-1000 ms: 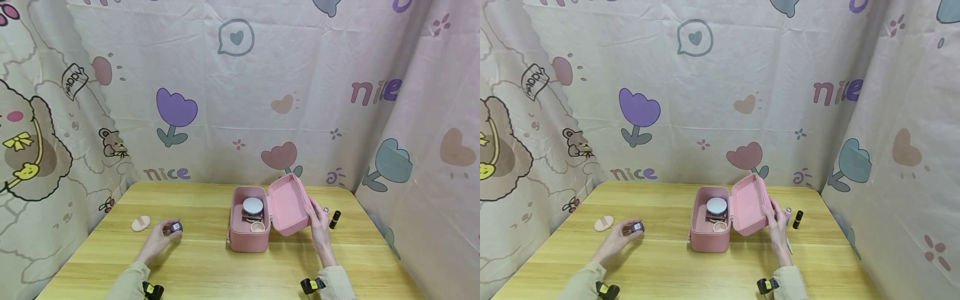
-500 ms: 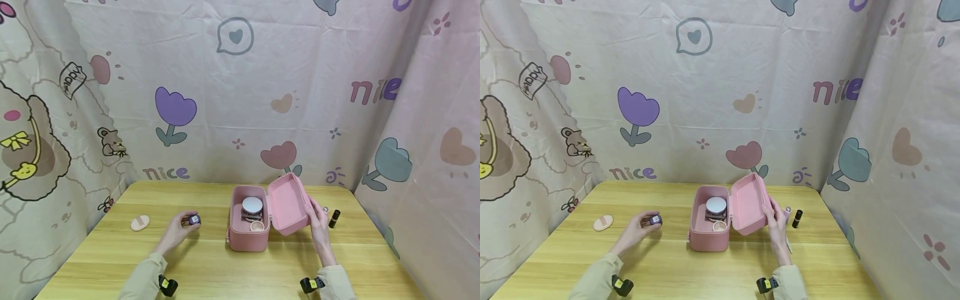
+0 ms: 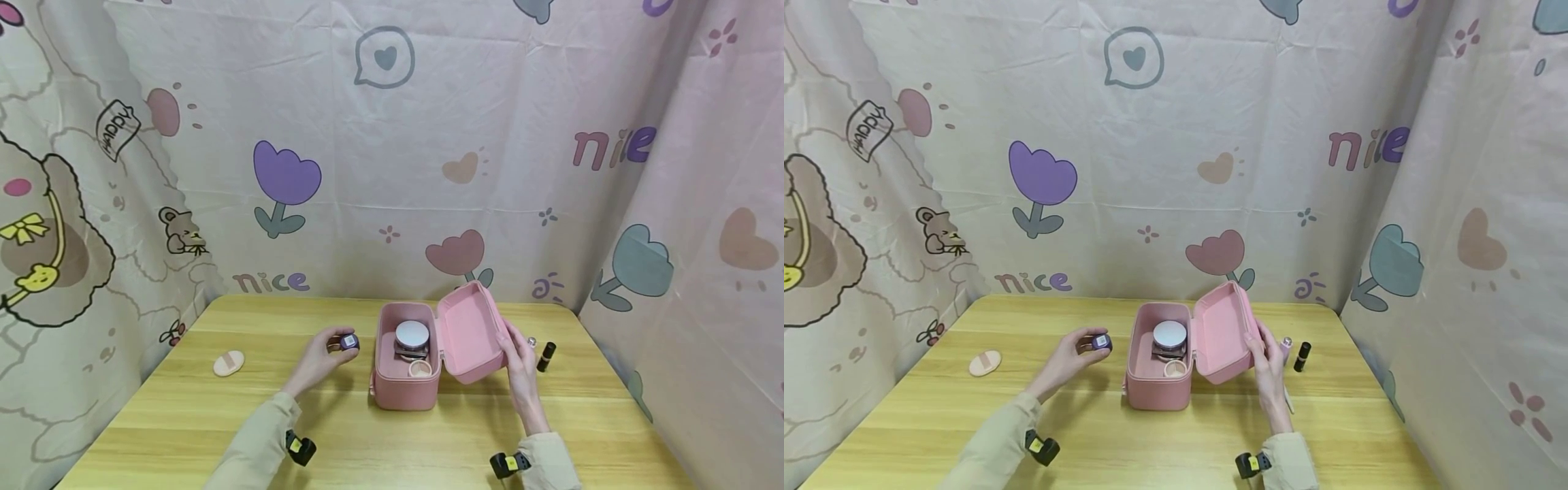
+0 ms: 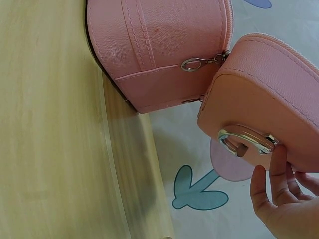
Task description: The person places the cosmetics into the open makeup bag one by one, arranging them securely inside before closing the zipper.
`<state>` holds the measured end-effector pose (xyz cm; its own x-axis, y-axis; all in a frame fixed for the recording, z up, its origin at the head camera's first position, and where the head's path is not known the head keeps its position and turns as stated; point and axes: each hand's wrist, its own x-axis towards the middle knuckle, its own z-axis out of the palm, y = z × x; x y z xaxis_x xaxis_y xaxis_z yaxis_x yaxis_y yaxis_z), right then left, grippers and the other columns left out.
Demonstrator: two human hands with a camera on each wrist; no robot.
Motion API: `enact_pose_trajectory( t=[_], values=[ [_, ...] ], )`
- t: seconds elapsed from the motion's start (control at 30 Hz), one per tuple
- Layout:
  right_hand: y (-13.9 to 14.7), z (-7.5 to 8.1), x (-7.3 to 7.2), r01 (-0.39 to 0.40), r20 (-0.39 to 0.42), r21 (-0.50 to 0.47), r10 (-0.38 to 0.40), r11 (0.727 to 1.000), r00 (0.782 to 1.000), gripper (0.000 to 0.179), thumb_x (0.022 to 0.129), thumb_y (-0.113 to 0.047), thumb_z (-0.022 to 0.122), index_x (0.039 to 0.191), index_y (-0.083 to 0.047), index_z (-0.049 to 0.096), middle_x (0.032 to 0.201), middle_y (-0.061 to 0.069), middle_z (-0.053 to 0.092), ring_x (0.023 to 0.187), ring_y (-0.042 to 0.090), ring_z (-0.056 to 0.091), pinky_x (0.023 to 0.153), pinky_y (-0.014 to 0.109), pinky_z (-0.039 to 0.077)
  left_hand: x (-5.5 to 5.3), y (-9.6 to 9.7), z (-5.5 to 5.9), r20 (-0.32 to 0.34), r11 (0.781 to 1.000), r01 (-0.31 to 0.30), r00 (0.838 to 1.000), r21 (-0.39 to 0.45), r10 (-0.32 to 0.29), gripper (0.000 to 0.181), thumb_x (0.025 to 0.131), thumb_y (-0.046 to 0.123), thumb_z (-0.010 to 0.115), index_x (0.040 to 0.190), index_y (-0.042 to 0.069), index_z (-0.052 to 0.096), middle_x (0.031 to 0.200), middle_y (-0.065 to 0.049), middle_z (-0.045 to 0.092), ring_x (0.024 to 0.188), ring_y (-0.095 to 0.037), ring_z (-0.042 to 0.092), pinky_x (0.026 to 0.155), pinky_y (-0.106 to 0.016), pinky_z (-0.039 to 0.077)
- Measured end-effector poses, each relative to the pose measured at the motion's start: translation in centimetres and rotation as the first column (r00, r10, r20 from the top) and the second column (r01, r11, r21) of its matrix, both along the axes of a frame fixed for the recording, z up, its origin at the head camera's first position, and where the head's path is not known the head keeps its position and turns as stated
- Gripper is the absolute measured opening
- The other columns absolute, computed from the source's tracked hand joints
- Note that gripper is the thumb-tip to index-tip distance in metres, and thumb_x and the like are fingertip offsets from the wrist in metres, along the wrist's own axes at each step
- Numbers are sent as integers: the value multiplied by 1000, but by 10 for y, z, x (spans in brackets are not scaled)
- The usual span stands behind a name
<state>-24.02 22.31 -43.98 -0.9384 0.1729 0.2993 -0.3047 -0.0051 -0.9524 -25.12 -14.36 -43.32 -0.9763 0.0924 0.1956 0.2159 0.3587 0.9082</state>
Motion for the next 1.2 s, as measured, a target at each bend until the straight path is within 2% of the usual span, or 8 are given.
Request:
enact_pose_trajectory(
  t=[0.23,0.5,0.77,1.0,1.2],
  values=[
    [0,0,-1,-7,-6,1,7,1000,1000,50,107,-18,44,152,2,38,152,21,44,113,-4,57,95,7,48,-8,18,10,-10,1000,24,1000,-6,-24,47,85,3,77,128,-5,61,128,-26,63,114,-40,65,94,-41,59],
    [0,0,-1,4,-14,8,-4,1000,1000,49,107,-17,45,152,2,39,151,21,45,112,-5,57,94,7,48,-13,37,17,-58,998,34,998,-47,-37,45,83,1,77,126,-4,63,125,-25,65,110,-38,66,96,-46,58],
    [0,0,0,-2,-18,8,2,1000,1000,50,107,-18,44,152,2,38,152,22,44,114,-6,56,95,6,47,-17,55,24,-85,991,86,992,-99,-95,43,84,4,78,124,-4,64,124,-23,63,110,-38,65,98,-49,56],
    [0,0,0,-1,-6,9,1,1000,1000,52,107,-19,44,153,3,36,156,22,40,117,-10,52,98,4,43,-23,72,27,-86,982,133,986,-137,-145,41,83,2,78,121,-6,65,121,-23,65,104,-33,66,92,-42,59],
    [-1,2,1,-6,-10,-1,6,1000,1000,53,106,-18,45,153,5,35,157,26,38,116,-11,52,97,3,43,-28,85,26,-90,967,157,980,-202,-178,40,82,5,80,119,-4,66,115,-22,67,101,-30,67,90,-40,59]
  ],
)
